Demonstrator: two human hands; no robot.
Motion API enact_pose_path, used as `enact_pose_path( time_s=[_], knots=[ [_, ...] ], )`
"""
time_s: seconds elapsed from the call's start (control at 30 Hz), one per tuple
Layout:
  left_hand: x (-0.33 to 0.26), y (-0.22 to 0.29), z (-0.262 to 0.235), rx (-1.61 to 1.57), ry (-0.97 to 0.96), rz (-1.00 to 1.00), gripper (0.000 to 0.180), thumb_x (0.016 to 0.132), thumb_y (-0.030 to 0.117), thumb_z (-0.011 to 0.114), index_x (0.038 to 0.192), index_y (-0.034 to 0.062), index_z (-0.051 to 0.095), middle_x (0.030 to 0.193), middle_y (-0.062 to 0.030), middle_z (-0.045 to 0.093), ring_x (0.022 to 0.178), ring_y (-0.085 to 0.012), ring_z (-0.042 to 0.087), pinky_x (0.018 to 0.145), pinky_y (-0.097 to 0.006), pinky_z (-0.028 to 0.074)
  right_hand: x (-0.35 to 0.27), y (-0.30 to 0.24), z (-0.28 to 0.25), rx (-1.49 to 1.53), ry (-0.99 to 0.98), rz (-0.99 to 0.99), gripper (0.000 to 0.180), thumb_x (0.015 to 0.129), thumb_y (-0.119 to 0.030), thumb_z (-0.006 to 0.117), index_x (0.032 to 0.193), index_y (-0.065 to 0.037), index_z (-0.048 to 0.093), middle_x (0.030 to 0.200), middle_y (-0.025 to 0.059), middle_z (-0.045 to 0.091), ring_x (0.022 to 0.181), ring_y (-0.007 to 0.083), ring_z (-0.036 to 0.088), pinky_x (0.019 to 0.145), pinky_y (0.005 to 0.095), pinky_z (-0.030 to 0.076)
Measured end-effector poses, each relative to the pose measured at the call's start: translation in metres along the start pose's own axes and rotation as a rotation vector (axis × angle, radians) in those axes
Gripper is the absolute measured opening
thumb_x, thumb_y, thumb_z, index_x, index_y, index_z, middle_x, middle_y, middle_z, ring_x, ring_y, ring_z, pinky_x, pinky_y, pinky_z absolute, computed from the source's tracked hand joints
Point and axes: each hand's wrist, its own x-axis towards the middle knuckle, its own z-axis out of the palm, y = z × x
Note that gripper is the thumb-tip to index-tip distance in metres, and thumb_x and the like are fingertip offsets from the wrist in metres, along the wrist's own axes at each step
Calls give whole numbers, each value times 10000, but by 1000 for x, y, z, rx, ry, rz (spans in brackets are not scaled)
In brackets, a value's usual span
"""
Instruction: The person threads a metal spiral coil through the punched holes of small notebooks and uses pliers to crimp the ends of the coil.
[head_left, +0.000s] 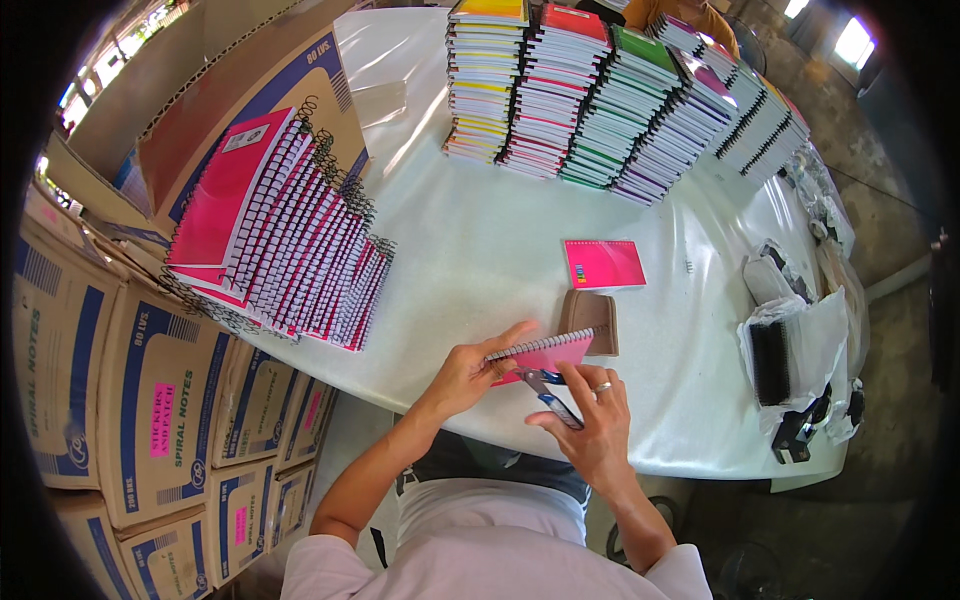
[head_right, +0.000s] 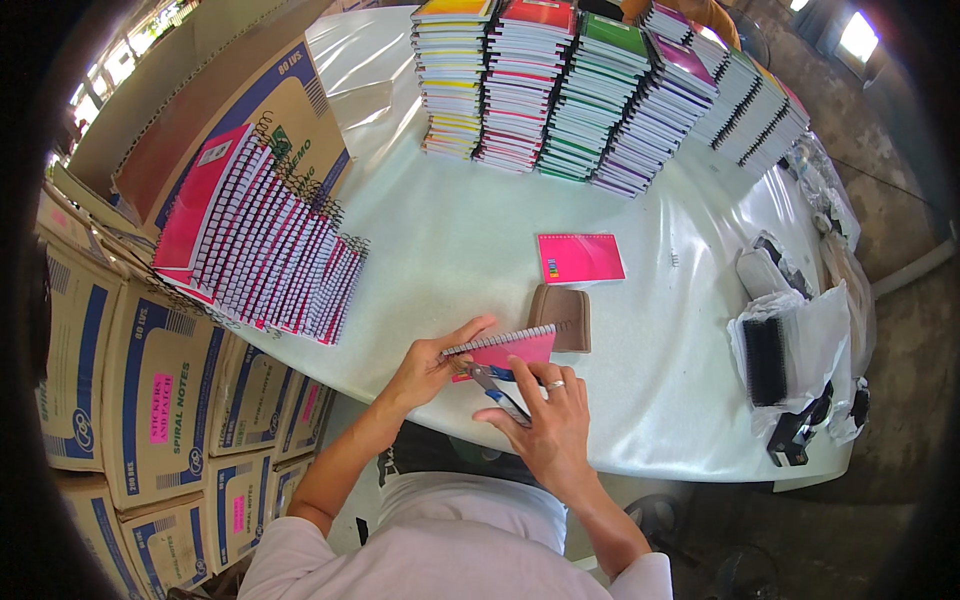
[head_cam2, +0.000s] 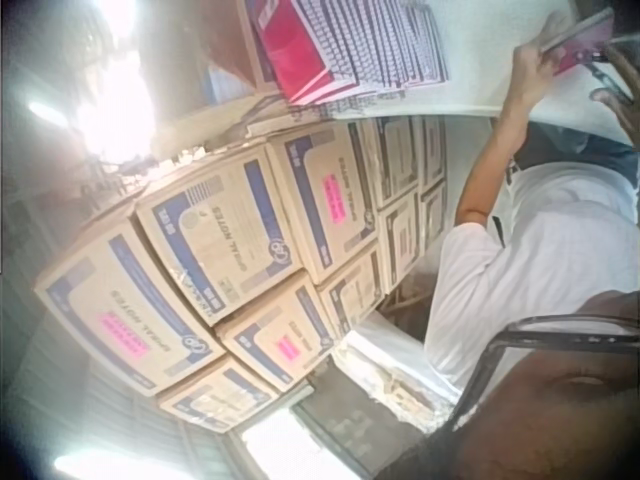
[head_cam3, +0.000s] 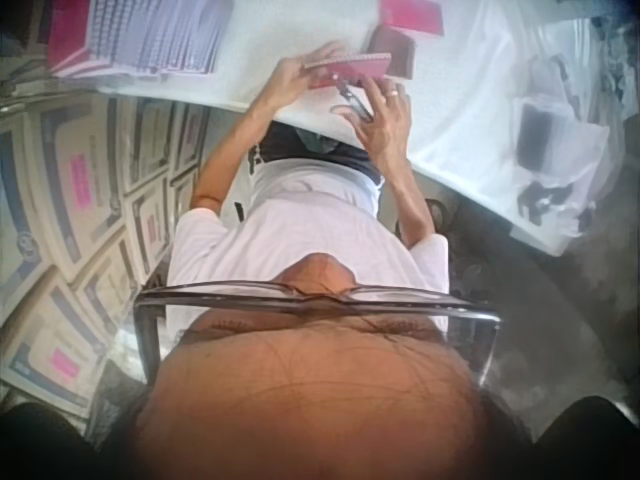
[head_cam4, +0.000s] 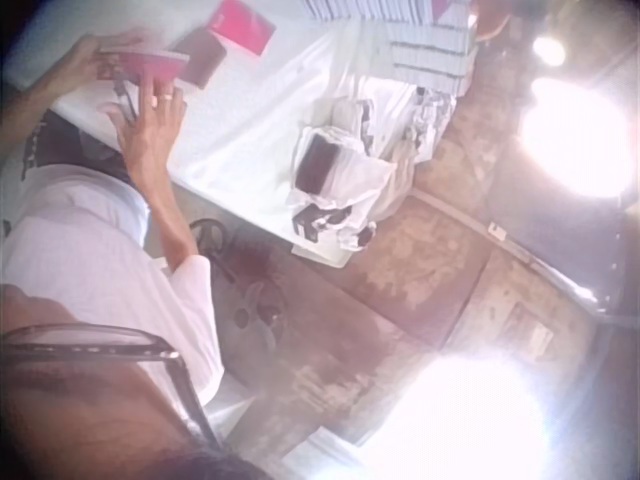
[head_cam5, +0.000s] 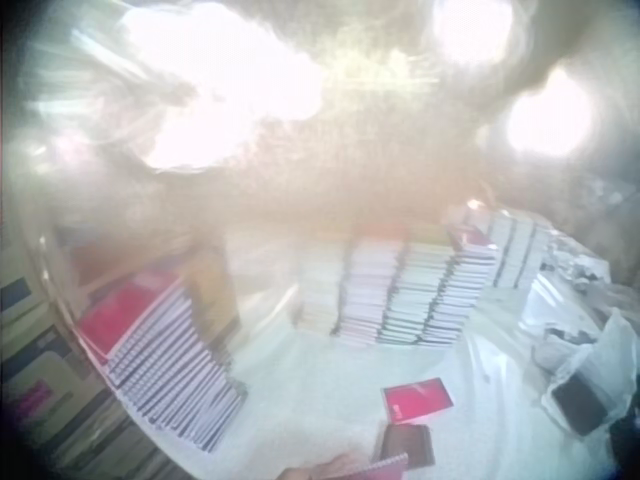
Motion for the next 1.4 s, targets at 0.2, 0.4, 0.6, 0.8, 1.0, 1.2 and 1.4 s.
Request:
enact_pose_path(
  time_s=[0.2, 0.4, 0.6, 0.8, 1.0, 1.2, 1.4],
  knots=[
    [0, 3, 6, -176, 52, -301, 517, 957, 38, 590, 1456, 90, 463, 1419, -58, 556, 1276, -118, 509, 988, -250, 475, 3, -5, 9, -134, -8, -51, 698, 749, -537, 740, 1222, -37, 624, 1028, 99, 595, 888, 261, 542, 771, 395, 398],
    [-3, 3, 14, 65, 177, 3, 660, 868, -153, 516, 1455, 148, 479, 1430, -83, 550, 1147, -141, 628, 919, -260, 530, 1, -8, 7, -165, -9, -63, 694, 750, -543, 738, 1199, -23, 637, 955, 98, 606, 847, 251, 540, 757, 389, 393],
    [-7, 24, 20, 271, 289, 74, 764, 798, -184, 521, 1455, 202, 475, 1417, -105, 549, 1185, -271, 627, 899, -336, 558, 4, -12, 8, -155, 2, -92, 674, 756, -536, 742, 1181, -21, 648, 938, 95, 609, 825, 240, 539, 741, 383, 395],
    [-6, 34, 19, 745, 430, 202, 821, 751, -136, 589, 1476, 217, 433, 1379, -59, 579, 1234, -382, 563, 899, -408, 548, 7, -15, 3, -97, 20, -89, 667, 705, -470, 800, 1175, -20, 654, 931, 85, 606, 848, 249, 560, 722, 381, 421],
    [-6, 38, 16, 943, 452, 309, 852, 663, -135, 615, 1460, 124, 458, 1396, -63, 570, 1252, -381, 547, 979, -450, 492, 8, -12, 4, 120, -116, 17, 495, 833, -424, 750, 1109, -21, 672, 787, 80, 592, 654, 220, 554, 595, 342, 444],
    [-12, 82, 5, 1215, 446, 435, 734, 686, -128, 611, 1378, 113, 565, 1359, -71, 602, 1267, -350, 551, 1019, -495, 453, 38, -2, -29, 621, -487, 75, 374, 932, -288, 678, 1099, 45, 643, 861, 128, 640, 720, 194, 607, 658, 330, 496],
    [-46, 207, -63, 1372, 534, 585, 675, 727, -34, 613, 1360, 199, 603, 1373, -47, 597, 1310, -353, 511, 1086, -491, 382, 34, 96, -28, -48, 131, 177, 329, 858, -238, 749, 1032, 26, 657, 886, 180, 662, 757, 366, 642, 683, 405, 507]
  ],
)
